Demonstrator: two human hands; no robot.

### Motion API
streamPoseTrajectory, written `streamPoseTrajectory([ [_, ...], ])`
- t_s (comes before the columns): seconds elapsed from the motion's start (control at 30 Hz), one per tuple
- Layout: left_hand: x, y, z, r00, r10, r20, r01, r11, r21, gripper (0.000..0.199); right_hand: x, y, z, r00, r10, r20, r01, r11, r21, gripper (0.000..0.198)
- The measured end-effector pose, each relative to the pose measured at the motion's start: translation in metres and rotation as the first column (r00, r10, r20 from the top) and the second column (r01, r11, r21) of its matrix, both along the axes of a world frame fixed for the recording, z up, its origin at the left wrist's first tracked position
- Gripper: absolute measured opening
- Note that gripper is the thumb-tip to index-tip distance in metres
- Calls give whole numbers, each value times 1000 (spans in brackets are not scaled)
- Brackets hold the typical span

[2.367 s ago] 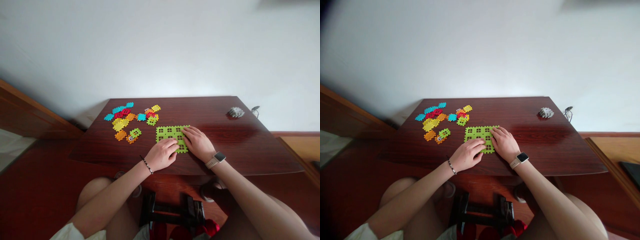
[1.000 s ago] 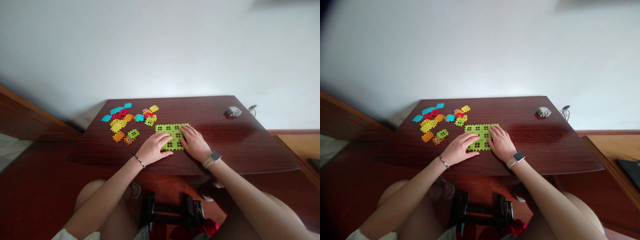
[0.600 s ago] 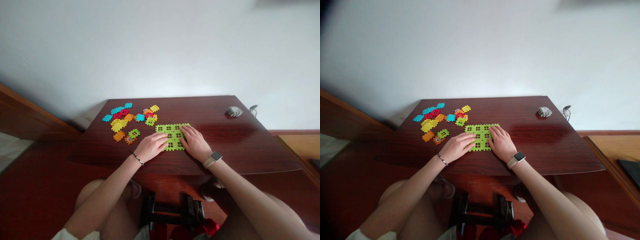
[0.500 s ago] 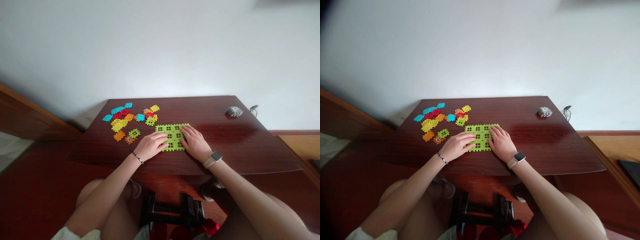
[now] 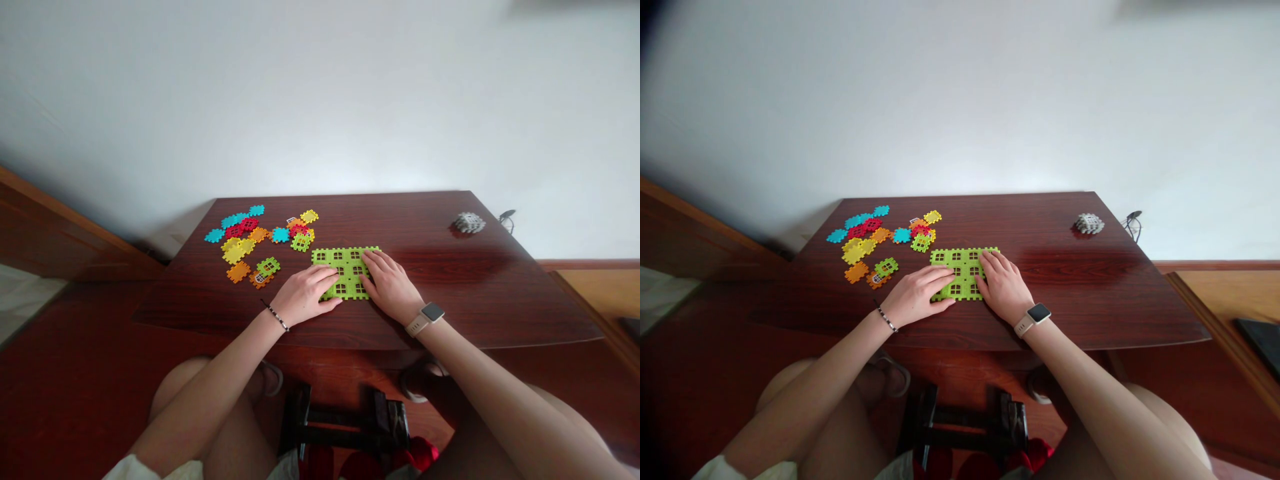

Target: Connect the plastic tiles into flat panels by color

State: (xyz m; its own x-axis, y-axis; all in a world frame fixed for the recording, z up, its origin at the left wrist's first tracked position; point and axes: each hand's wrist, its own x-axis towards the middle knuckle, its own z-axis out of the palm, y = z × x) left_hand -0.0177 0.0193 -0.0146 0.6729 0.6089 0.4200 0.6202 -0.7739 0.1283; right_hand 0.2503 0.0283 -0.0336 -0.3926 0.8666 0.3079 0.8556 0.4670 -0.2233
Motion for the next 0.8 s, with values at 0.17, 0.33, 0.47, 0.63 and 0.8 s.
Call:
streamPoseTrajectory([
  [0.17, 1, 0, -1, 1000, 7, -7, -7, 1000, 19, 38, 0, 0, 0, 1000, -2, 0, 2, 1000, 2, 55],
  [0.33, 0, 1, 0, 1000, 4, 3, -4, 1000, -9, 40, 0, 0, -1, 1000, -3, 8, 3, 1000, 3, 55],
  [0.47, -2, 2, 0, 1000, -3, 6, 3, 1000, -7, 40, 0, 1, -2, 1000, 1, 6, -1, 1000, 13, 54],
  [0.63, -3, 2, -2, 1000, -9, -7, 9, 1000, -3, 39, 0, 1, -1, 1000, -4, 11, 4, 1000, 2, 55],
  [0.8, -3, 3, -2, 1000, -10, -12, 10, 1000, -22, 41, 1, 1, -1, 1000, -3, -1, 3, 1000, -6, 55],
])
